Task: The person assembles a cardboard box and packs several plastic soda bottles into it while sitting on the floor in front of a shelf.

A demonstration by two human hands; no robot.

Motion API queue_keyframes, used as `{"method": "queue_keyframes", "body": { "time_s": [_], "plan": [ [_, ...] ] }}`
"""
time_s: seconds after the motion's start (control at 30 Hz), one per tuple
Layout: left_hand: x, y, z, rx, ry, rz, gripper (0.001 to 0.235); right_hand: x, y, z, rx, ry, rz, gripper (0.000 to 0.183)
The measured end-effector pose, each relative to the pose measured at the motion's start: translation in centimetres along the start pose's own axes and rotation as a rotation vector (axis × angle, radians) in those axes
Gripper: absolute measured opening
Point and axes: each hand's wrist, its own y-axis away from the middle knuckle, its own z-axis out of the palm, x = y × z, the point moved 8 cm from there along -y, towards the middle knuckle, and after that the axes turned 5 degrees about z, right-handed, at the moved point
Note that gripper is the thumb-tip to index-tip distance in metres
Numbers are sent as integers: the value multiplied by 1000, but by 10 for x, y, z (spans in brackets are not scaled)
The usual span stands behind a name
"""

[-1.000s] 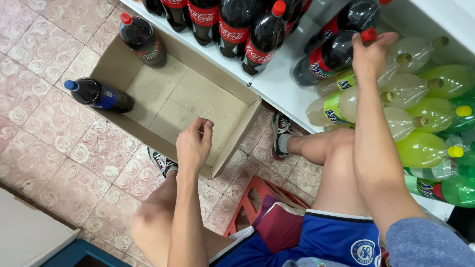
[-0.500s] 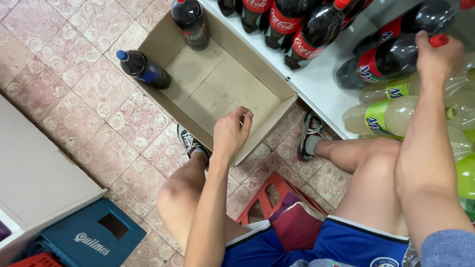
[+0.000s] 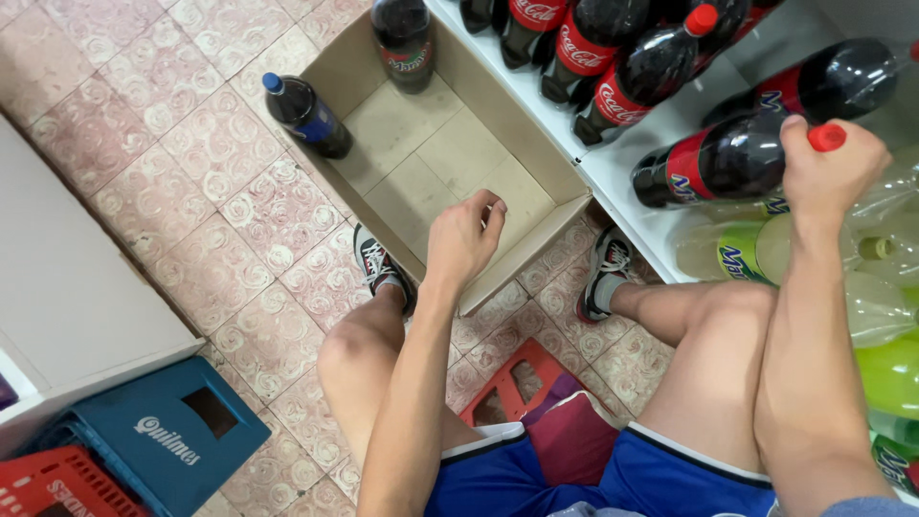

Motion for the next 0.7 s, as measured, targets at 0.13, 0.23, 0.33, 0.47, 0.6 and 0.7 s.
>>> {"method": "queue_keyframes", "body": {
  "time_s": [0.13,0.23,0.33,0.47,0.6,0.7],
  "plan": [
    [-3,1,-6,19,12,-51,28,-67,22,-15,-70,-184,-2,73],
    [1,8,-12,38,34,-28,28,-119,42,-17,-144,-205,-88,69],
    [0,6,-16,63,53,-22,27,-166,50,-6,-216,-190,-149,67],
    [4,8,-26,74,95,-28,26,-229,59,22,-320,-288,-197,65],
    [12,12,-46,128,191,-21,23,-274,62,89,-398,-258,-330,62],
    [-10,17,-48,146,292,-102,24,-310,62,142,-443,-402,-344,54]
  ]
}}
